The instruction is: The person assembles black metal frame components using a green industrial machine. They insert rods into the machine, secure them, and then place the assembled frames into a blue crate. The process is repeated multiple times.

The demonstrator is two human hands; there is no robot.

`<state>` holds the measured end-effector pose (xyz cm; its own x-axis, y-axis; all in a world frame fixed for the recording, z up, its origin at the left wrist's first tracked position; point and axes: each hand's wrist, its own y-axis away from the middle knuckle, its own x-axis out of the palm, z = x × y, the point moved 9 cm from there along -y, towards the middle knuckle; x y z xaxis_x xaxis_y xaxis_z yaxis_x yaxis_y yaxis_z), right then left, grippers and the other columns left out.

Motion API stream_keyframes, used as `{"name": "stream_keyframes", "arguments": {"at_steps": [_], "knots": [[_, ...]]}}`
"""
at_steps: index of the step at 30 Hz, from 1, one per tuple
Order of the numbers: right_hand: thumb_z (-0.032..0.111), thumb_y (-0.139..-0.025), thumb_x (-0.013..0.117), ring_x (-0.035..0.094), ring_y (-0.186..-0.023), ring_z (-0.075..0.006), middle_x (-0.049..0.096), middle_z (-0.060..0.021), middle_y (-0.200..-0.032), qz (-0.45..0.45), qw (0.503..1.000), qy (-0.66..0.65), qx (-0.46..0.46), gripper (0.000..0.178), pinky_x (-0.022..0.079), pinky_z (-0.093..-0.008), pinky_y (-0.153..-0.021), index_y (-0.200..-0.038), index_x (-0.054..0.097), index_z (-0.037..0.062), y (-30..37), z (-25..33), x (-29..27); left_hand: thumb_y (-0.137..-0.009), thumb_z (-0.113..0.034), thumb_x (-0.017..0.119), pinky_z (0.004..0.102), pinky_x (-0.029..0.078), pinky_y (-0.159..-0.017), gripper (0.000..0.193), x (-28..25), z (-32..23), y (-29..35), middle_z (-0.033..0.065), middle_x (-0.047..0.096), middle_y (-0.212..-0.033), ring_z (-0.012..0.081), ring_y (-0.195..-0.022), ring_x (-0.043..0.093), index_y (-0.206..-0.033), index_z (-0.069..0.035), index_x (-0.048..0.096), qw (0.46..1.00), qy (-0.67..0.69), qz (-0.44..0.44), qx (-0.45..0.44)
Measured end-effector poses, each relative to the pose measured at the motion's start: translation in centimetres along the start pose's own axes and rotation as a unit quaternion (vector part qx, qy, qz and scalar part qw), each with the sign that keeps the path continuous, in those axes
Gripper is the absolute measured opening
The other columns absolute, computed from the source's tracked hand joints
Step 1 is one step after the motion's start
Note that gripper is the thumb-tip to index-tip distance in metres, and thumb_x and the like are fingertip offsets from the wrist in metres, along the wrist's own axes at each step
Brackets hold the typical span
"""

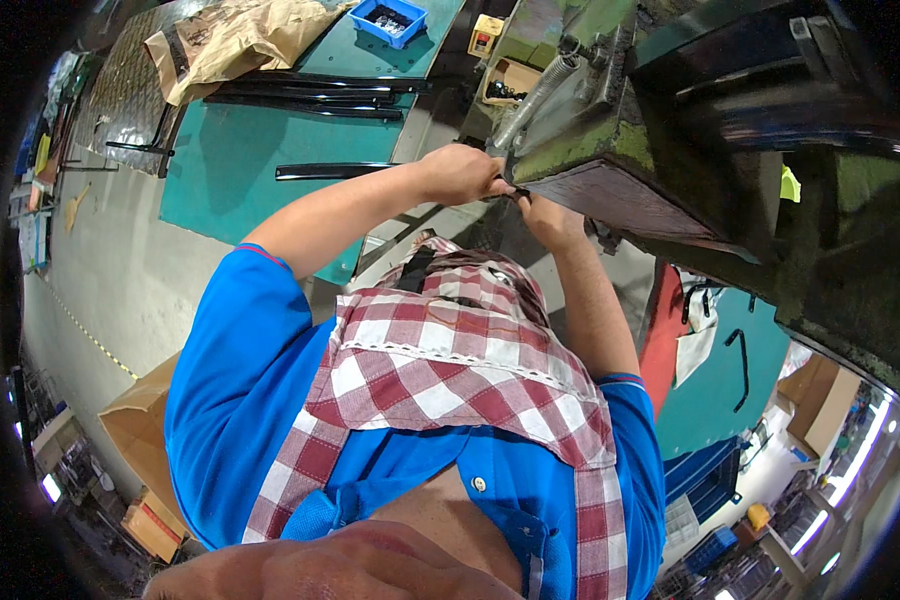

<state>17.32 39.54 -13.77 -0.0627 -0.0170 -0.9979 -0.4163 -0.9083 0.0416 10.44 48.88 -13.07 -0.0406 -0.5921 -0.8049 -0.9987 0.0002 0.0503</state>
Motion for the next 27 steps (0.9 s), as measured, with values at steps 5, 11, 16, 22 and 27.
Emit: {"name": "stream_keyframes", "arguments": {"at_steps": [5,11,16,22,27], "knots": [[0.036,-0.083,0.058,0.059,-0.099,-0.0348,0.065,-0.0152,-0.101,0.017,1.0,0.005,0.015,0.041,0.043,-0.0468,-0.089,-0.121,0.059,0.0219,0.1,-0.6,0.4,-0.092,-0.034,0.054,0.0343,0.045,-0.061,0.035,2.8,2.0,-1.4,0.0098,0.065,-0.072,0.0209,-0.063,0.059,-0.083,-0.001,0.061,0.946,0.267,0.17,-0.07],[0.036,-0.085,0.055,0.06,-0.1,-0.0338,0.065,-0.0146,-0.103,0.102,0.982,0.054,0.149,0.042,0.044,-0.0439,-0.09,-0.125,0.054,0.0245,1.4,-4.1,2.7,-0.089,-0.041,0.058,0.0296,0.049,-0.061,0.046,2.1,1.1,-1.8,0.0055,0.067,-0.065,0.0146,-0.058,0.062,-0.066,-0.002,0.066,0.939,0.244,0.205,-0.13],[0.022,-0.081,0.06,0.062,-0.09,-0.0339,0.065,-0.0151,-0.098,-0.09,0.995,0.021,0.04,0.036,0.048,-0.0436,-0.077,-0.116,0.056,0.0188,2.4,-3.2,-0.3,-0.086,-0.043,0.059,0.0344,0.051,-0.063,0.047,1.6,0.3,-2.9,0.0086,0.066,-0.062,0.0202,-0.062,0.065,-0.064,-0.003,0.067,0.974,0.098,0.174,-0.104],[0.02,-0.08,0.06,0.062,-0.084,-0.035,0.065,-0.0142,-0.09,-0.075,0.995,0.056,0.031,0.035,0.048,-0.0441,-0.076,-0.115,0.057,0.0184,3.1,-3.5,0.0,-0.07,-0.045,0.076,0.0379,0.05,-0.069,0.049,2.7,0.8,-2.6,0.0154,0.066,-0.072,0.0288,-0.075,0.066,-0.085,0.001,0.067,0.962,0.132,0.229,-0.075],[0.023,-0.08,0.06,0.053,-0.108,-0.0371,0.059,-0.0191,-0.113,-0.111,0.988,0.098,-0.04,0.042,0.039,-0.047,-0.095,-0.121,0.055,0.0151,4.0,-3.2,-0.8,-0.065,-0.043,0.08,0.0421,0.046,-0.078,0.062,3.2,0.3,-2.6,0.0226,0.065,-0.095,0.0363,-0.093,0.061,-0.104,0.001,0.061,0.966,0.102,0.236,-0.035]]}}
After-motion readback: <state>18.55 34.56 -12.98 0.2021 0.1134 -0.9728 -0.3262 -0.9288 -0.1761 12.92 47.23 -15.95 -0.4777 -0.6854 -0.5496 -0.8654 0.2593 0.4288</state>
